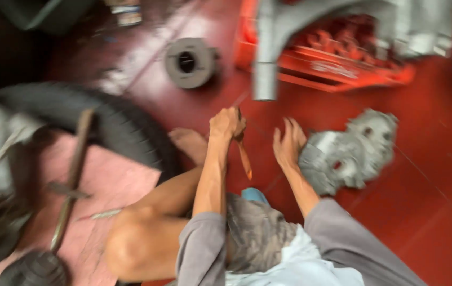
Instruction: Cleaning dirt and grime from motorcycle engine cylinder fins and casing using a brush and a small scraping tool.
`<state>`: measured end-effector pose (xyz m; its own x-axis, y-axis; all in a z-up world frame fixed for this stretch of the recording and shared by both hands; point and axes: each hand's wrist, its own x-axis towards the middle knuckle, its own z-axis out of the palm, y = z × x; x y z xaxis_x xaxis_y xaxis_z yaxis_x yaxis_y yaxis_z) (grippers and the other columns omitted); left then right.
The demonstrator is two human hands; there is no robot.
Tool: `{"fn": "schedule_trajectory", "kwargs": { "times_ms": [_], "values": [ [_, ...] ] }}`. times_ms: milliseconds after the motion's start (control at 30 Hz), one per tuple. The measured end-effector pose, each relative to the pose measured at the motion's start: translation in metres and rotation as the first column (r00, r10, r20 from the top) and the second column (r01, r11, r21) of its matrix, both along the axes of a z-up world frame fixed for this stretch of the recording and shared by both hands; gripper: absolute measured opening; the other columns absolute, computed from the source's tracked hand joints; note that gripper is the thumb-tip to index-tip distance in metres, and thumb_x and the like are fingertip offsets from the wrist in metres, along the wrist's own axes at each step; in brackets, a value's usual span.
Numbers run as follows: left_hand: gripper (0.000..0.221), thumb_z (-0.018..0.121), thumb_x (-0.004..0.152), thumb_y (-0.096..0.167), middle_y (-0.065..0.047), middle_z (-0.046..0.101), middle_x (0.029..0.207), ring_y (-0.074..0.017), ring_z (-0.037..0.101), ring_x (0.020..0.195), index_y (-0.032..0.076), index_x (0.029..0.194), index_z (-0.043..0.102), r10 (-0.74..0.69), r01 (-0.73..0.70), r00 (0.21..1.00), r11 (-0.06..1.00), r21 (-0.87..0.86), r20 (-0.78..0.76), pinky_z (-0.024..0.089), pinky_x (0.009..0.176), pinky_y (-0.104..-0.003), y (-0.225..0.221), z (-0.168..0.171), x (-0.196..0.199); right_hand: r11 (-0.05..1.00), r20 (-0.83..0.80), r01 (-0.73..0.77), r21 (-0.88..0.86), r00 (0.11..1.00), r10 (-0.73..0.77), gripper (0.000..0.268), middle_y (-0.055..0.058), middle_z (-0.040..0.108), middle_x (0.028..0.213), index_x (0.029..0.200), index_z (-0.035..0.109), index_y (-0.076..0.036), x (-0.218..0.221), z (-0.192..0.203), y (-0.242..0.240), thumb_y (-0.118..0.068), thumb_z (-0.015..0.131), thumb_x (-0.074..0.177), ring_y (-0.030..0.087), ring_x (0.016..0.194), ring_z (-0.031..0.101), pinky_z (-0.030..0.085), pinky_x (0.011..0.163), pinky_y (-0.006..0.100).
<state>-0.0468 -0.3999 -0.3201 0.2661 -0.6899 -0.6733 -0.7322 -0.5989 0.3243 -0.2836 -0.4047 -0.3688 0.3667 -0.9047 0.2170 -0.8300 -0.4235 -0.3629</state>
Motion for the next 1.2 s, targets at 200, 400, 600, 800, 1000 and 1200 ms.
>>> {"fn": "schedule_trajectory", "kwargs": {
  "times_ms": [200,400,600,800,1000,1200],
  "values": [
    [0.047,0.07,0.074,0.014,-0.019,0.075,0.106,-0.0416,0.073,0.103,0.011,0.121,0.066,-0.1,0.096,0.945,0.995,-0.028,-0.31,0.06,0.085,-0.058,-0.037,0.003,-0.142,0.912,-0.123,0.41,0.015,0.906,-0.405,0.043,0.013,0.047,0.14,0.136,0.059,-0.014,-0.177,-0.023,0.063,-0.019,0.069,0.094,0.034,0.123,0.048,0.036,0.098,0.052],
    [0.045,0.064,0.086,0.016,-0.024,0.057,0.136,-0.0468,0.063,0.121,0.019,0.13,0.057,0.013,0.001,0.924,0.999,0.036,-0.382,0.055,0.1,-0.058,-0.002,-0.006,-0.253,0.729,0.139,0.649,0.219,0.718,-0.682,0.044,0.015,0.043,0.132,0.139,0.048,-0.012,-0.251,-0.056,0.087,-0.026,0.067,0.101,0.039,0.116,0.05,0.041,0.096,0.051],
    [0.042,0.067,0.081,0.023,-0.021,0.073,0.106,-0.0374,0.066,0.117,0.014,0.122,0.067,0.296,-0.284,0.863,0.954,0.09,-0.41,0.052,0.1,-0.049,0.041,-0.012,-0.251,0.091,0.223,0.732,0.675,-0.084,-0.971,0.085,0.022,0.038,0.133,0.123,0.04,-0.007,-0.254,-0.099,0.072,-0.046,0.099,0.074,0.036,0.134,0.044,0.044,0.113,0.045],
    [0.046,0.07,0.076,0.022,-0.024,0.073,0.105,-0.0379,0.067,0.115,0.016,0.121,0.07,0.333,-0.334,0.812,0.939,0.087,-0.48,0.051,0.097,-0.051,0.042,-0.004,-0.241,0.063,0.082,0.53,0.846,-0.013,-0.997,0.103,0.021,0.055,0.141,0.139,0.048,-0.006,-0.274,-0.116,0.064,-0.05,0.104,0.065,0.035,0.135,0.055,0.047,0.111,0.043],
    [0.043,0.074,0.073,0.032,-0.013,0.076,0.103,-0.0304,0.069,0.114,0.028,0.116,0.071,0.228,-0.198,0.871,0.974,0.115,-0.434,0.054,0.099,-0.045,0.063,-0.065,-0.255,-0.013,0.008,0.556,0.831,-0.035,-0.999,0.081,0.011,0.072,0.112,0.116,0.066,-0.006,-0.265,-0.149,0.039,-0.048,0.099,0.056,0.027,0.112,0.07,0.058,0.093,0.037],
    [0.048,0.073,0.072,0.031,-0.019,0.073,0.109,-0.0344,0.067,0.118,0.021,0.118,0.067,0.242,-0.225,0.894,0.97,0.09,-0.378,0.052,0.103,-0.048,0.07,-0.073,-0.259,-0.018,0.088,0.514,0.858,-0.18,-0.98,0.082,0.01,0.074,0.111,0.118,0.065,-0.01,-0.206,-0.064,0.015,-0.041,0.1,0.05,0.025,0.108,0.072,0.06,0.091,0.035]
  ]
}}
